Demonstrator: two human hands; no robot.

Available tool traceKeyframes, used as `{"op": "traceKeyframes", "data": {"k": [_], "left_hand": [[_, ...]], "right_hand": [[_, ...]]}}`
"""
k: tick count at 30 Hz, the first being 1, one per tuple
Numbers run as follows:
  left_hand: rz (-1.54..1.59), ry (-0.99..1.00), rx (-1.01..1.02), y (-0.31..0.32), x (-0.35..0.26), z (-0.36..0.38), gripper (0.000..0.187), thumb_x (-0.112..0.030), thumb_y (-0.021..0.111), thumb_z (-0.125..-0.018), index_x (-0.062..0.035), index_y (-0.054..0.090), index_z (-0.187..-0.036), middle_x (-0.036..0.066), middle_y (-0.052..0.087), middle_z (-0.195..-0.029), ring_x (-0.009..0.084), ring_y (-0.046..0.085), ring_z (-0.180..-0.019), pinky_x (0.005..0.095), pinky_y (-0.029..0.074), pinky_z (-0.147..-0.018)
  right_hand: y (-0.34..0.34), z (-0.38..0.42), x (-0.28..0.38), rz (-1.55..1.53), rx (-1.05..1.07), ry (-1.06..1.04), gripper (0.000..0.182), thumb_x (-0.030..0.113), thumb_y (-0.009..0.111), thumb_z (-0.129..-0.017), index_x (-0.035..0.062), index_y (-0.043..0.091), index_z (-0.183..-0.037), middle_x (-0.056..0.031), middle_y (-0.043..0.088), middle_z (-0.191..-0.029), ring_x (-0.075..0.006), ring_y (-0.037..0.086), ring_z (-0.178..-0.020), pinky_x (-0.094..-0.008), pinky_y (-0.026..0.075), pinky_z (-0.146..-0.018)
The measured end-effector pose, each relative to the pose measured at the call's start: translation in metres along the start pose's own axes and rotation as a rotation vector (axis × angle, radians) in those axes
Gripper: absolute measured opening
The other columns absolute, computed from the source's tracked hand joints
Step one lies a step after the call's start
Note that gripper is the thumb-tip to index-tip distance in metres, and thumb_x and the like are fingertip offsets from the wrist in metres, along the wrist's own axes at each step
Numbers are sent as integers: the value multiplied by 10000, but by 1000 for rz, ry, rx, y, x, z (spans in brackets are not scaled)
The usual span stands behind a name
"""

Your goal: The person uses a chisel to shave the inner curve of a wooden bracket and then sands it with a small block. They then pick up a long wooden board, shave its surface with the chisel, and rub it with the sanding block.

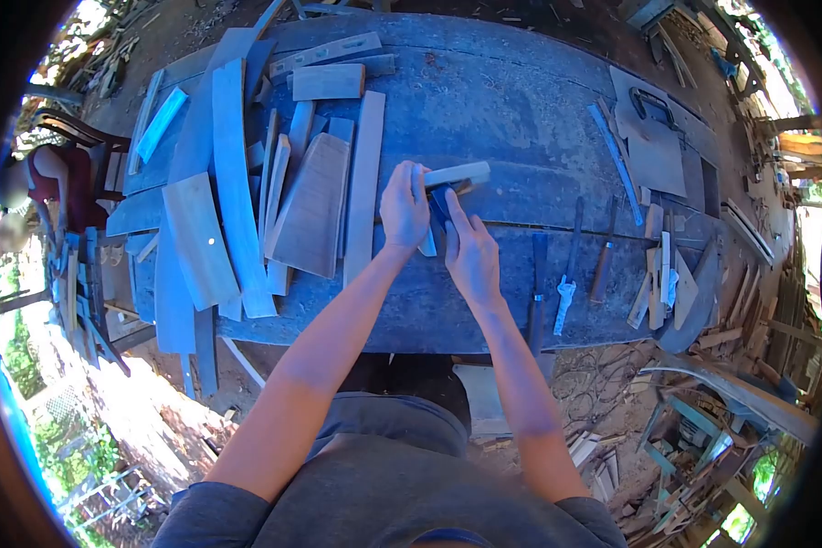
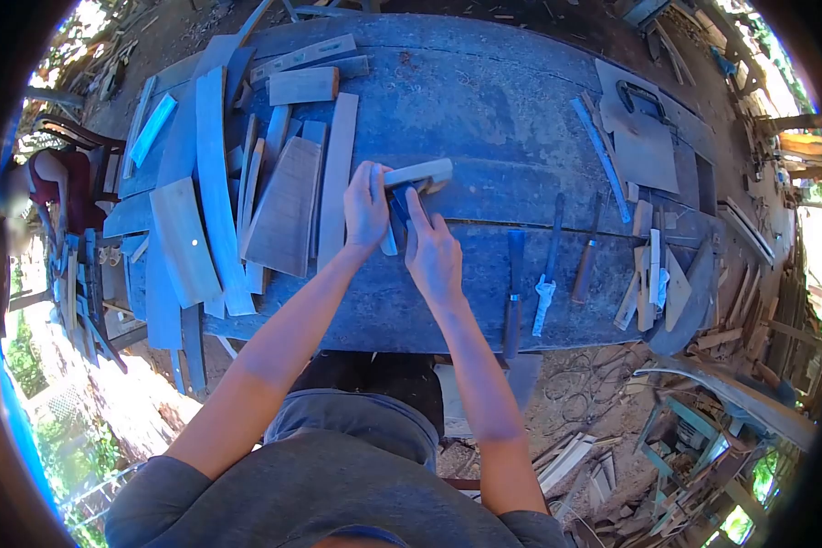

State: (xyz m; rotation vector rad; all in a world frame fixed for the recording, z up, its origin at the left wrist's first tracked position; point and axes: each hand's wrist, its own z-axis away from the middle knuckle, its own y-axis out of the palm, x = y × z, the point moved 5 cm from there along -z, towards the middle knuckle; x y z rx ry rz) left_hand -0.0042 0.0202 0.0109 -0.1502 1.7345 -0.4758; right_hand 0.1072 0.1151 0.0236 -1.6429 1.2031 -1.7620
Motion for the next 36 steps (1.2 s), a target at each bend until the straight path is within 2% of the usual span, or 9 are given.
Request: {"op": "traceKeyframes", "data": {"k": [2,5,11,14,16,22,26,31,36], "left_hand": [[-35,-26,-2,1,-4,-1,263,-188,403,-1043,-37,585,-927,153,624,-886,381,624,-815,449,483,-713],[-73,-56,9,-1,-7,-1,215,-153,438,-1023,-39,591,-924,138,630,-904,380,625,-825,453,489,-721],[-158,114,-35,-2,-17,-1,200,-147,465,-1004,-30,602,-916,152,632,-892,402,625,-806,454,492,-693],[-158,99,12,-1,-19,-2,200,-156,477,-1001,-29,602,-911,146,637,-899,396,627,-807,451,493,-686],[-156,98,16,0,-17,-4,201,-160,480,-1001,-29,601,-908,143,639,-900,393,628,-809,453,494,-684],[-264,152,75,-1,-21,-8,237,-181,467,-1021,-15,622,-953,162,648,-919,364,640,-834,418,499,-741],[-251,200,111,2,-21,-7,219,-198,499,-1002,-39,632,-932,130,655,-927,364,640,-838,430,509,-736],[-304,242,114,1,-20,-9,196,-206,524,-986,-60,633,-913,114,659,-917,366,639,-824,451,512,-718],[-279,217,107,3,-21,-9,253,-212,483,-1011,-40,639,-913,138,650,-906,370,634,-830,430,500,-733]], "right_hand": [[-2,15,6,-63,-66,-5,599,52,581,-896,209,451,-1459,-179,583,-883,-372,666,-661,-452,579,-613],[-12,21,10,6,65,29,605,39,585,-881,185,456,-1454,-183,596,-881,-378,671,-667,-466,576,-605],[-13,2,3,90,24,135,565,40,587,-897,146,481,-1441,-165,606,-841,-354,667,-679,-437,564,-622],[-14,11,11,26,-106,26,590,62,604,-870,183,477,-1433,-160,604,-848,-375,674,-650,-451,582,-597],[-13,24,11,90,79,35,562,65,604,-872,166,495,-1413,-164,617,-859,-369,678,-659,-443,584,-601],[-20,-7,-3,41,-5,102,528,67,586,-916,150,495,-1429,-147,607,-824,-317,665,-671,-425,562,-608],[-12,25,-2,-47,-118,36,519,91,585,-930,168,490,-1434,-147,606,-838,-320,650,-647,-426,555,-592],[-12,52,15,55,54,34,525,114,593,-934,188,480,-1441,-145,592,-819,-324,639,-620,-412,560,-586],[-18,18,-7,92,-142,45,590,104,611,-898,192,441,-1456,-133,567,-834,-324,642,-566,-406,570,-548]]}}
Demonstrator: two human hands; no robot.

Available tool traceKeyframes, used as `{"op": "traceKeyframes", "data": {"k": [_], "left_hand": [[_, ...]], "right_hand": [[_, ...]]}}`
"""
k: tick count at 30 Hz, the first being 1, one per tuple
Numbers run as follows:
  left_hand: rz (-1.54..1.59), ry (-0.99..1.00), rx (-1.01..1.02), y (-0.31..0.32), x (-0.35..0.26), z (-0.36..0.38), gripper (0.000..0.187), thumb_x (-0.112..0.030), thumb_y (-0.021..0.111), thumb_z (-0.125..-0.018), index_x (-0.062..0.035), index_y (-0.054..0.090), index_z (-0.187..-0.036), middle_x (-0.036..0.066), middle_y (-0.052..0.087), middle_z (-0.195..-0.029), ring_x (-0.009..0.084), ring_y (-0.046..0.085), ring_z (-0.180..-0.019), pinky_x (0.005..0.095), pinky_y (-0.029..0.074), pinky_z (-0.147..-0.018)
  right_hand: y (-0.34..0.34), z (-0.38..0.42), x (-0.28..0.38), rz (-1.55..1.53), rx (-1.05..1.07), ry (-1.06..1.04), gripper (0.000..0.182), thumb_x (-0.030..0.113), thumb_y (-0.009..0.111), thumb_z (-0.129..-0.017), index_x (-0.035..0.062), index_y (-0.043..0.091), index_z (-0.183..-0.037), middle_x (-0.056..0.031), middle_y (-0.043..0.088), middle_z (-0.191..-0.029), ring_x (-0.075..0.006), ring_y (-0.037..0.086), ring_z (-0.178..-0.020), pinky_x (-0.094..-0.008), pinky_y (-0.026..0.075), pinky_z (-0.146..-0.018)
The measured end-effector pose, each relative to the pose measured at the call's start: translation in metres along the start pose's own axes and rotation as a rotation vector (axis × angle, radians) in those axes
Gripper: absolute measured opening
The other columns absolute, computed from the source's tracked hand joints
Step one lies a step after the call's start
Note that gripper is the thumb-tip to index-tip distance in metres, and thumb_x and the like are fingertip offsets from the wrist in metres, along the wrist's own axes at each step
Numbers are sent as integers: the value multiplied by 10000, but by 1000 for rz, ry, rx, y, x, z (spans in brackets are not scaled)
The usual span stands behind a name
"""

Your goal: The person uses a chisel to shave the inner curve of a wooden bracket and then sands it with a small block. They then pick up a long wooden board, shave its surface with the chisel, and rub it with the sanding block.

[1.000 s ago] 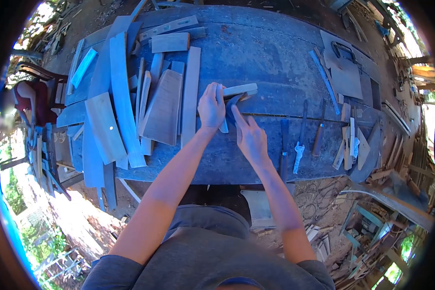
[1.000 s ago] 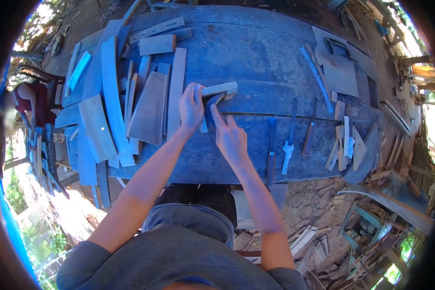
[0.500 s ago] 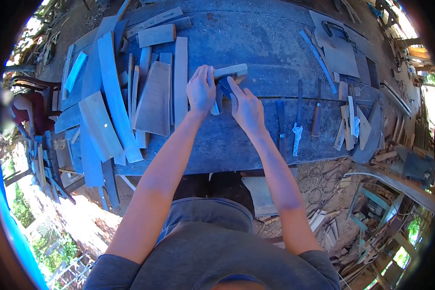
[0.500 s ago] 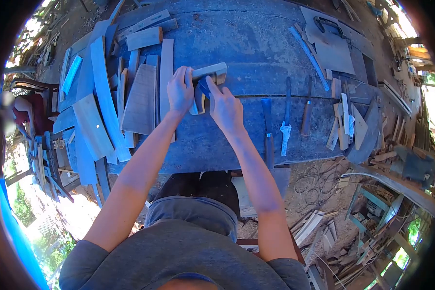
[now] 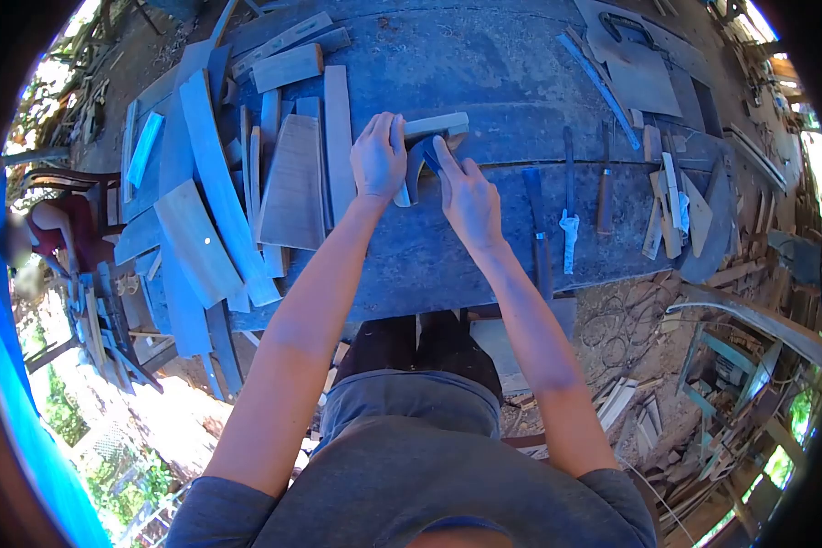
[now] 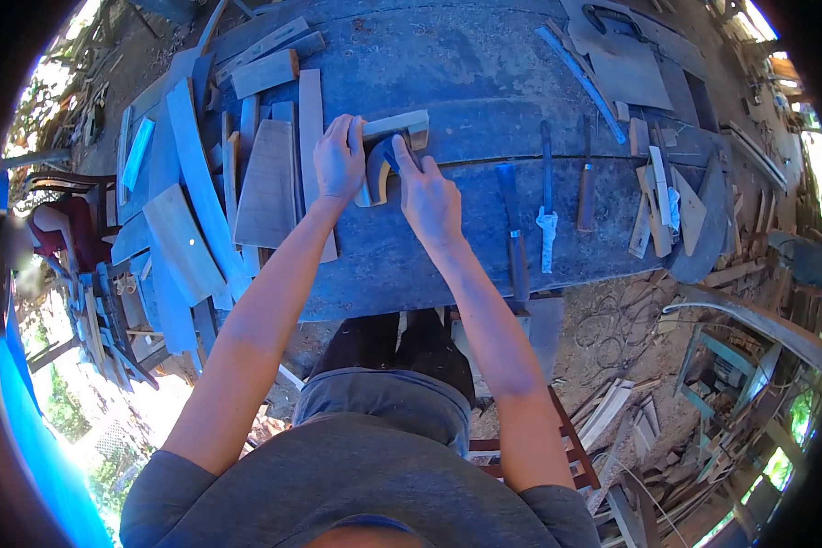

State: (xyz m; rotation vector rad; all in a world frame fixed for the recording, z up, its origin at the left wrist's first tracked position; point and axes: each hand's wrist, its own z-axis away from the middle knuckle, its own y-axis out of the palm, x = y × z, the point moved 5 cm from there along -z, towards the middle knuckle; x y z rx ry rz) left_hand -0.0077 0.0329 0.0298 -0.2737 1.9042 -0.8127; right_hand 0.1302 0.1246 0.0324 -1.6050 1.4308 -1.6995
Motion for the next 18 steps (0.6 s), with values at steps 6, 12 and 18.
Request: {"op": "traceKeyframes", "data": {"k": [6,12,18], "left_hand": [[-26,0,-43,-2,0,2,197,-182,508,-988,-60,637,-901,115,659,-890,365,629,-809,447,507,-711],[-10,87,-55,0,-1,1,264,-201,476,-1018,-23,645,-921,170,645,-844,368,633,-796,415,490,-713],[116,7,-30,2,1,2,219,-150,490,-997,-8,613,-884,151,634,-856,379,614,-800,449,483,-726]], "right_hand": [[0,49,23,-1,123,-32,612,85,618,-875,189,446,-1452,-116,558,-844,-309,637,-548,-387,567,-535],[-20,74,18,110,325,-50,619,78,607,-872,212,445,-1454,-111,570,-876,-319,652,-583,-403,566,-543],[-25,27,15,-140,-22,43,620,67,586,-877,233,436,-1455,-137,588,-884,-357,666,-624,-426,569,-558]]}}
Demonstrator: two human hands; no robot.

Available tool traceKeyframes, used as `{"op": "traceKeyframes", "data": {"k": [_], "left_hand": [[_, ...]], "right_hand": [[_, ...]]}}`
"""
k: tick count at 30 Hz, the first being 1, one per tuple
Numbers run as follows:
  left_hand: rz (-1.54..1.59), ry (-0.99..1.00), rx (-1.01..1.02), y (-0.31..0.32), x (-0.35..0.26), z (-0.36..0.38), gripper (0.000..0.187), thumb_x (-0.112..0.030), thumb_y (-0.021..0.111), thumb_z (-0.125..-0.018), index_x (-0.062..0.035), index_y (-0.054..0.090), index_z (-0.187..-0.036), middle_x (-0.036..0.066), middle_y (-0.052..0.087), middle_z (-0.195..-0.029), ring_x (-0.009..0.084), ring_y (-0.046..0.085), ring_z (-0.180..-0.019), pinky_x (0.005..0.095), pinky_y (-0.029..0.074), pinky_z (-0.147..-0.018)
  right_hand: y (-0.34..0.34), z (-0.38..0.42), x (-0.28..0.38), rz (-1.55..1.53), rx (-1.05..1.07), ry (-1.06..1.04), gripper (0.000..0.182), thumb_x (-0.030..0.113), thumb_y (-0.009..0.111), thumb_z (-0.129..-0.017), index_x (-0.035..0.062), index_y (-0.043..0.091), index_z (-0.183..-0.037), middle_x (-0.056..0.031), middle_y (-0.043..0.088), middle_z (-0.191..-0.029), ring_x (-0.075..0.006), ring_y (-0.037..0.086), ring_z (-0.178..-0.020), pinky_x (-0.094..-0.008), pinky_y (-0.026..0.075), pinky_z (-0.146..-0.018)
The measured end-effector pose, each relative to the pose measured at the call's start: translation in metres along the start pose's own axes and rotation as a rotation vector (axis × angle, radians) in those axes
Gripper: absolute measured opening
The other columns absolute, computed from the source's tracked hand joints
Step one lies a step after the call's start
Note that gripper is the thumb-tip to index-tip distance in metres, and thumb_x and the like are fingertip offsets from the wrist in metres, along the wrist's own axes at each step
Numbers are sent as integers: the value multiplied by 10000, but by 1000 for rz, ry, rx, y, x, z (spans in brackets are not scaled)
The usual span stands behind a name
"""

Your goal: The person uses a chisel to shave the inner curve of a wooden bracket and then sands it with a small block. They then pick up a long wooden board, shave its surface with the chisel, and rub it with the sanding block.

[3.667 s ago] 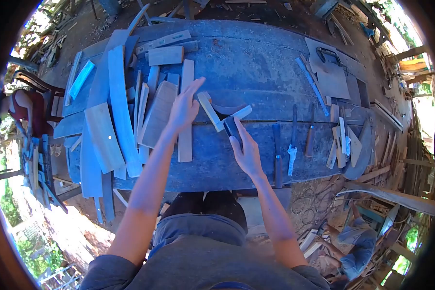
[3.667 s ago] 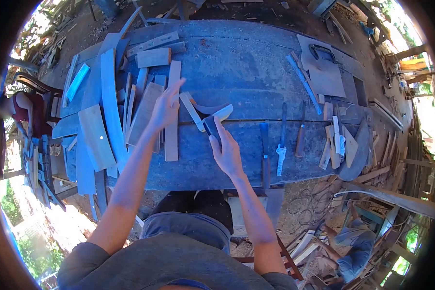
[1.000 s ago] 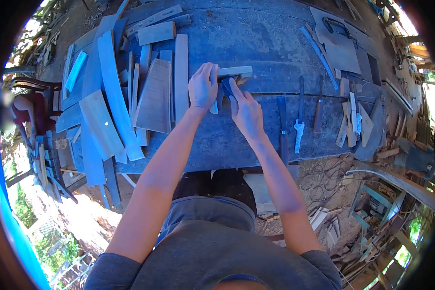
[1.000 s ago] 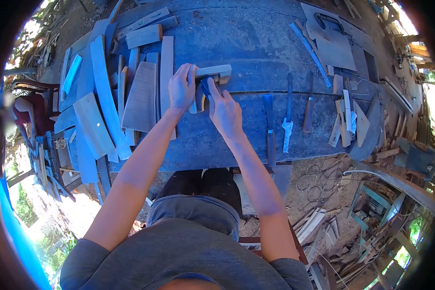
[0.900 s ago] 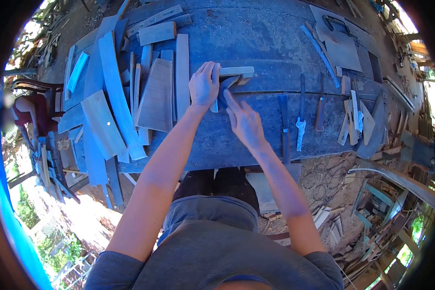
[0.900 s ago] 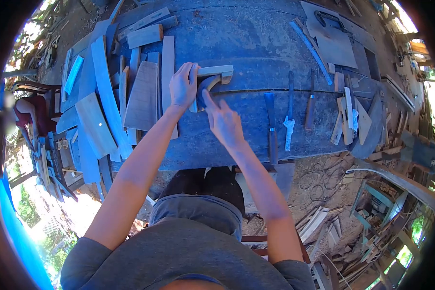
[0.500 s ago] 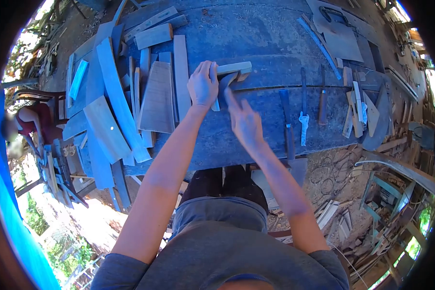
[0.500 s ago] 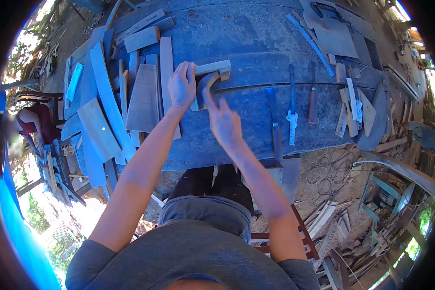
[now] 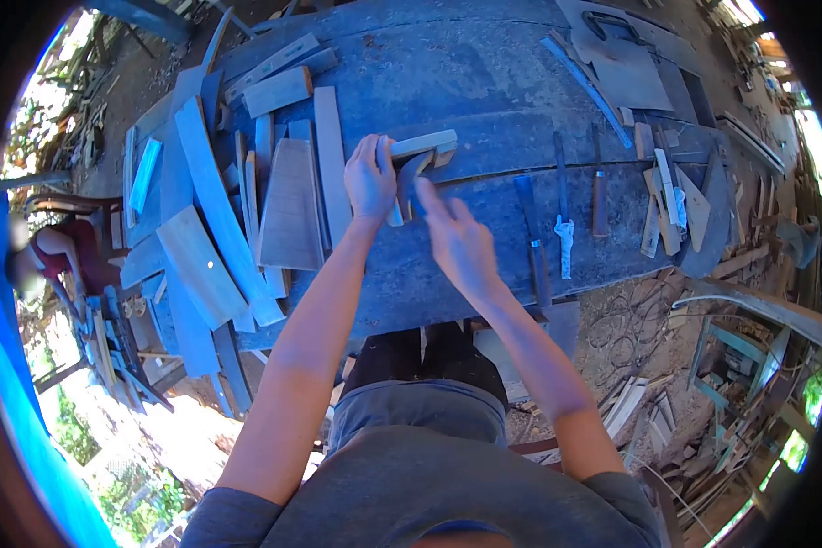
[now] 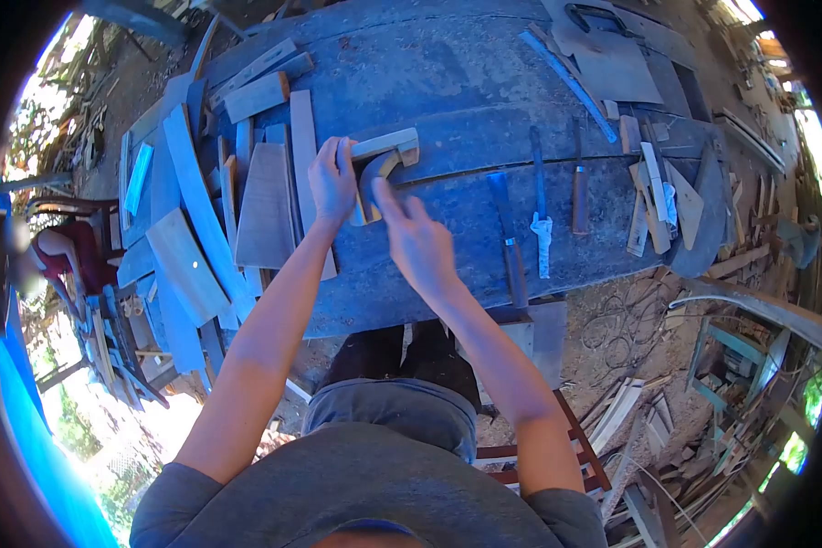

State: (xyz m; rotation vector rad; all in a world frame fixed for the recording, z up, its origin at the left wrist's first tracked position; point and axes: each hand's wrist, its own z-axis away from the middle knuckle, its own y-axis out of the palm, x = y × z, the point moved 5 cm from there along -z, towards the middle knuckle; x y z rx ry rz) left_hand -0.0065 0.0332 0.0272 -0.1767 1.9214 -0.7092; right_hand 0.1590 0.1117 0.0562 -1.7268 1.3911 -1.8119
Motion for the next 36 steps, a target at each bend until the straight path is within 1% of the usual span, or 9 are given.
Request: {"op": "traceKeyframes", "data": {"k": [2,5,13,17,22,24,28,30,36], "left_hand": [[-18,-4,12,0,0,-1,218,-145,485,-997,-6,612,-888,155,630,-861,381,614,-803,451,484,-728],[-59,-20,-29,0,0,-1,214,-136,477,-998,-4,609,-893,161,623,-873,386,612,-807,451,484,-725],[-56,18,-44,-1,0,1,198,-136,486,-994,-4,597,-896,163,618,-892,394,606,-816,462,482,-717],[-142,-2,-1,5,-3,0,215,-165,480,-1002,-17,598,-900,154,622,-887,367,611,-846,449,478,-754],[-194,-21,-4,7,-2,2,245,-204,469,-1015,-35,605,-900,142,625,-884,340,613,-880,427,479,-787],[-221,15,24,6,-2,1,255,-221,474,-1016,-45,608,-889,133,626,-906,321,604,-908,420,472,-819],[-262,-66,3,7,-8,4,272,-250,475,-1022,-54,646,-942,120,625,-922,298,595,-934,423,464,-824],[-165,-120,-11,6,-8,7,290,-279,485,-1023,-76,691,-1005,99,609,-894,276,581,-919,408,460,-828],[-116,-105,-63,9,3,9,268,-361,580,-969,-165,761,-959,42,586,-844,249,533,-845,387,449,-782]], "right_hand": [[27,-22,-2,105,131,-70,618,72,598,-871,232,444,-1448,-149,592,-870,-369,664,-627,-444,562,-552],[23,-44,-26,46,112,75,638,76,615,-856,227,444,-1451,-153,597,-874,-373,670,-638,-464,562,-557],[29,-49,-19,33,96,67,577,93,618,-861,221,502,-1412,-156,619,-846,-374,679,-675,-475,560,-583],[41,-14,-11,-75,-17,111,570,85,618,-874,206,501,-1418,-156,620,-825,-365,676,-669,-464,566,-597],[38,3,-13,-8,146,85,598,72,617,-874,190,467,-1441,-165,618,-838,-364,677,-665,-446,574,-587],[38,-25,-13,27,-70,15,637,88,621,-880,208,423,-1473,-160,616,-867,-339,673,-615,-420,575,-549],[40,-14,-9,81,-23,87,680,98,639,-865,218,398,-1489,-145,609,-878,-315,667,-585,-405,574,-529],[37,14,-4,135,82,81,681,92,652,-847,213,418,-1475,-130,604,-857,-302,656,-555,-397,570,-520],[36,-31,-10,147,-25,29,627,80,633,-865,203,459,-1455,-109,588,-803,-293,646,-551,-391,569,-523]]}}
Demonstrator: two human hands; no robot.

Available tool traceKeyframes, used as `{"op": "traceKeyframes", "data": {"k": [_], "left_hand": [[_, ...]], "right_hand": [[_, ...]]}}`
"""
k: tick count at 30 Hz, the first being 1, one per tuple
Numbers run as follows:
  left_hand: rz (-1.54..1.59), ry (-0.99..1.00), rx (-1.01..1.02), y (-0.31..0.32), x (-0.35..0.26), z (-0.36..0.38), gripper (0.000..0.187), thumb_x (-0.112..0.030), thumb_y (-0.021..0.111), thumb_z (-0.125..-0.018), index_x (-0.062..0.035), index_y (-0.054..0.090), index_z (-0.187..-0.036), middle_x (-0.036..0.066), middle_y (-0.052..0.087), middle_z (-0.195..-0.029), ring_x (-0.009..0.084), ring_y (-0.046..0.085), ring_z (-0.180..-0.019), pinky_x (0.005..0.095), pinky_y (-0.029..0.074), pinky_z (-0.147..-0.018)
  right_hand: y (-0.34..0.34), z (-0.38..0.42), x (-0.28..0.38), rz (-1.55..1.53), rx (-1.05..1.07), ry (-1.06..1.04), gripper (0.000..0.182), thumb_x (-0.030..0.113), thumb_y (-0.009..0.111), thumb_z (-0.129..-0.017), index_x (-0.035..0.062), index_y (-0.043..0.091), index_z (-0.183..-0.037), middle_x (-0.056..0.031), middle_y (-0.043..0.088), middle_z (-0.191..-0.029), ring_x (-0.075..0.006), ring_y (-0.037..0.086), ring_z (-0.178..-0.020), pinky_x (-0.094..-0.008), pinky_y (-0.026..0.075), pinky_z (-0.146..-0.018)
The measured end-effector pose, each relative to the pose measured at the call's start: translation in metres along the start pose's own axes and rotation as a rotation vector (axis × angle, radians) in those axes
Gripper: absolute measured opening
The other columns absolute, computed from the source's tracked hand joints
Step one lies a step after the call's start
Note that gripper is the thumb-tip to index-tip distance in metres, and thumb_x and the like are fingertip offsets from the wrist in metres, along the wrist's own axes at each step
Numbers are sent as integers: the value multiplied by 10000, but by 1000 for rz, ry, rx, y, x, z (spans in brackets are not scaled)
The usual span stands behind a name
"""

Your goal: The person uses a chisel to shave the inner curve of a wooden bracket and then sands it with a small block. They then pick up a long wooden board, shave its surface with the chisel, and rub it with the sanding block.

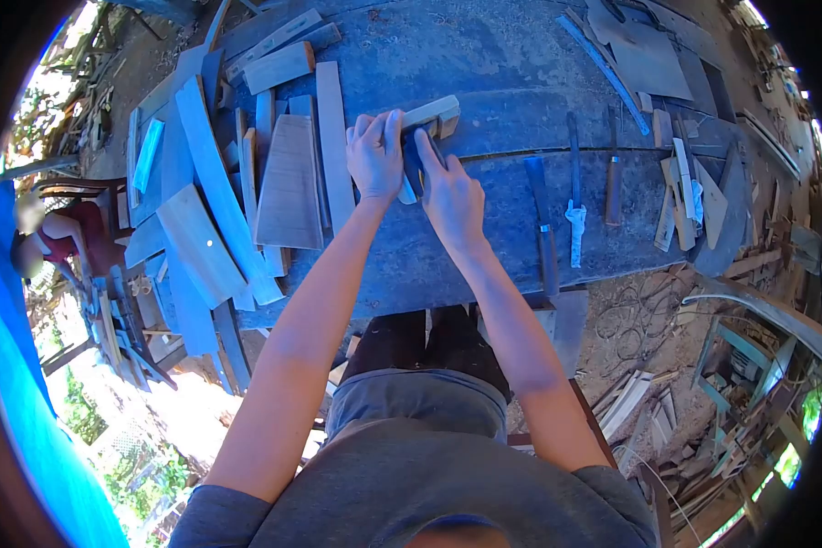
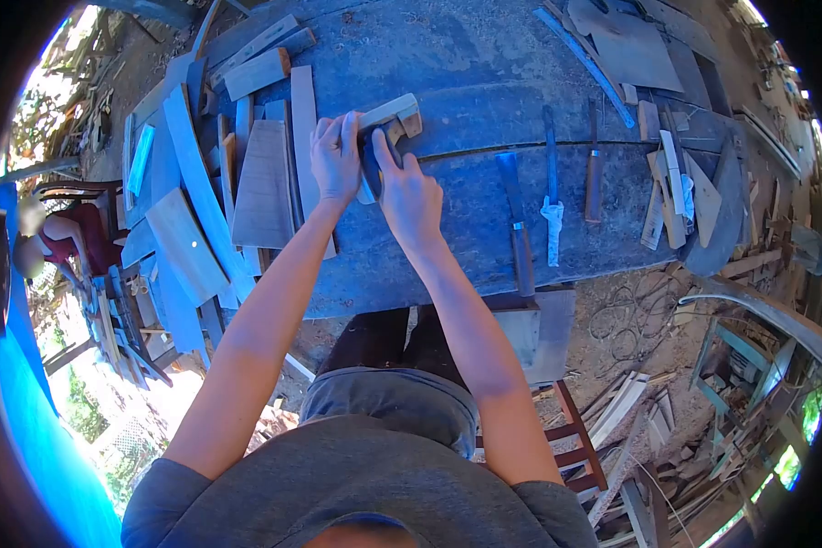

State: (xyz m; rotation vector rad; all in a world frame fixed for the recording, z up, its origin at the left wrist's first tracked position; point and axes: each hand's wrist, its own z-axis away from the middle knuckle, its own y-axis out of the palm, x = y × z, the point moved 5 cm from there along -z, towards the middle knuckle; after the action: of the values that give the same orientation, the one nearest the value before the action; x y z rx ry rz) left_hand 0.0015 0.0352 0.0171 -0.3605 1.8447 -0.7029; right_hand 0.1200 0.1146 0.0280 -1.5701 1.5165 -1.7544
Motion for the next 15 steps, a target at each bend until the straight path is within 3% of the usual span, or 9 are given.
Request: {"op": "traceKeyframes", "data": {"k": [4,7,10,12,15], "left_hand": [[-64,28,26,-3,-7,0,248,-369,627,-940,-166,762,-982,45,561,-844,243,507,-839,376,437,-789],[35,-23,65,2,-1,1,245,-325,640,-945,-122,760,-1012,49,585,-874,212,499,-890,358,425,-848],[54,8,62,6,2,-1,223,-302,646,-941,-126,758,-1020,52,573,-857,209,489,-885,355,420,-851],[150,-65,60,5,8,-4,205,-337,695,-897,-151,764,-947,38,504,-849,223,458,-889,351,408,-812],[110,-6,109,7,1,0,220,-340,664,-921,-145,763,-944,40,516,-858,219,456,-887,354,394,-809]], "right_hand": [[-10,20,4,13,25,-43,657,93,643,-838,229,453,-1453,-104,581,-820,-285,652,-533,-376,564,-500],[-12,38,0,57,187,-40,635,88,641,-836,241,481,-1431,-105,596,-835,-301,665,-564,-390,571,-523],[-13,9,-3,34,133,-100,623,79,636,-838,246,494,-1422,-108,605,-831,-311,673,-584,-405,576,-544],[-6,-11,0,-20,102,-100,597,77,619,-855,250,506,-1415,-121,611,-826,-330,676,-609,-423,576,-563],[-6,16,-11,-183,51,-109,558,85,604,-874,249,520,-1400,-137,620,-837,-344,680,-646,-442,572,-582]]}}
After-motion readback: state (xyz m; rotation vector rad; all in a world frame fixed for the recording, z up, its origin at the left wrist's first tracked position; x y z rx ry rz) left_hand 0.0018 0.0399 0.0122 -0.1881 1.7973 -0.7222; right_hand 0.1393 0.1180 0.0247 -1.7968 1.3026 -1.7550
